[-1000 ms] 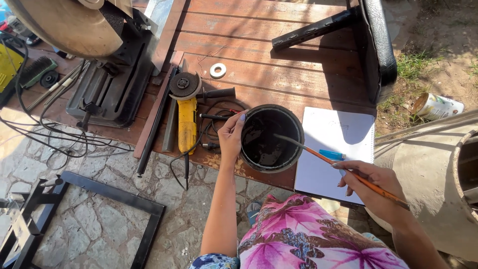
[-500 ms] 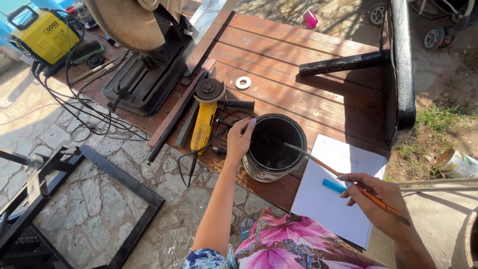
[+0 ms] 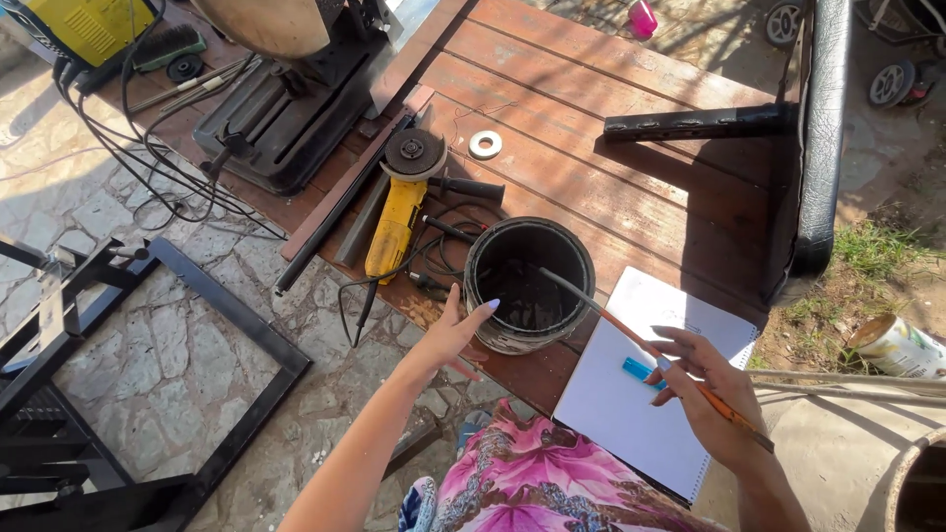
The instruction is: The person stirs paint in a bucket using a brush and then applies the paint to the wooden roof of a small structure.
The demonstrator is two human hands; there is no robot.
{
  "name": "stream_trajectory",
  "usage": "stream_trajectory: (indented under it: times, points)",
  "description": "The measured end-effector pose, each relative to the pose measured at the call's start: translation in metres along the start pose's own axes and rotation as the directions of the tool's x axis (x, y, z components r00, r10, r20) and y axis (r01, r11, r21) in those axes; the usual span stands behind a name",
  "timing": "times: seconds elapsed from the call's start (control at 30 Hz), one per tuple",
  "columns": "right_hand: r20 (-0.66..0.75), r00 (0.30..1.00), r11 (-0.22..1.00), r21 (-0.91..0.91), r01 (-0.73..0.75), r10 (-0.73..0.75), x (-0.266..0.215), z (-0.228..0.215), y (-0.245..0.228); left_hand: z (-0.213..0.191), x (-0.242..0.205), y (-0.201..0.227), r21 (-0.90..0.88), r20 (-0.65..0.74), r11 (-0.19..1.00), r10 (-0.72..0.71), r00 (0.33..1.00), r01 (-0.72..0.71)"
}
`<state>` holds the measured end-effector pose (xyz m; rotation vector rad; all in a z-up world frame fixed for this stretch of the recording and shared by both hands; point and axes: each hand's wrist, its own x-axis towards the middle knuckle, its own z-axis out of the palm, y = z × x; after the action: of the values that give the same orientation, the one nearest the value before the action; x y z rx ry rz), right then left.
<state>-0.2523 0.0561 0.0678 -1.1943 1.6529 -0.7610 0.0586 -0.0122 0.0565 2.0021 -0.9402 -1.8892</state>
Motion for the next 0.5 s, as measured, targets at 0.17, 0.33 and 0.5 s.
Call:
stream_trajectory:
  times: [0.17,0.33,0.5]
  points:
    - [0.008,1.0,0.999,0.038,0.008,-0.008,0.0,0.009,0.022,0.009,0.048,-0.02,-0.36,0.037,0.932,0.062,0.997,-0.044]
    - [-0.07,0.993,0.979,0.171,0.108,-0.097,-0.017,0.036,0.032,0.01,0.037,-0.001,-0.318,0.021,0.943,0.11,0.994,-0.098]
    - [-0.185,0.97,0.962,0.189,0.196,-0.161,-0.033,0.079,0.028,-0.006,0.08,-0.013,-0.106,-0.077,0.953,0.279,0.957,-0.286]
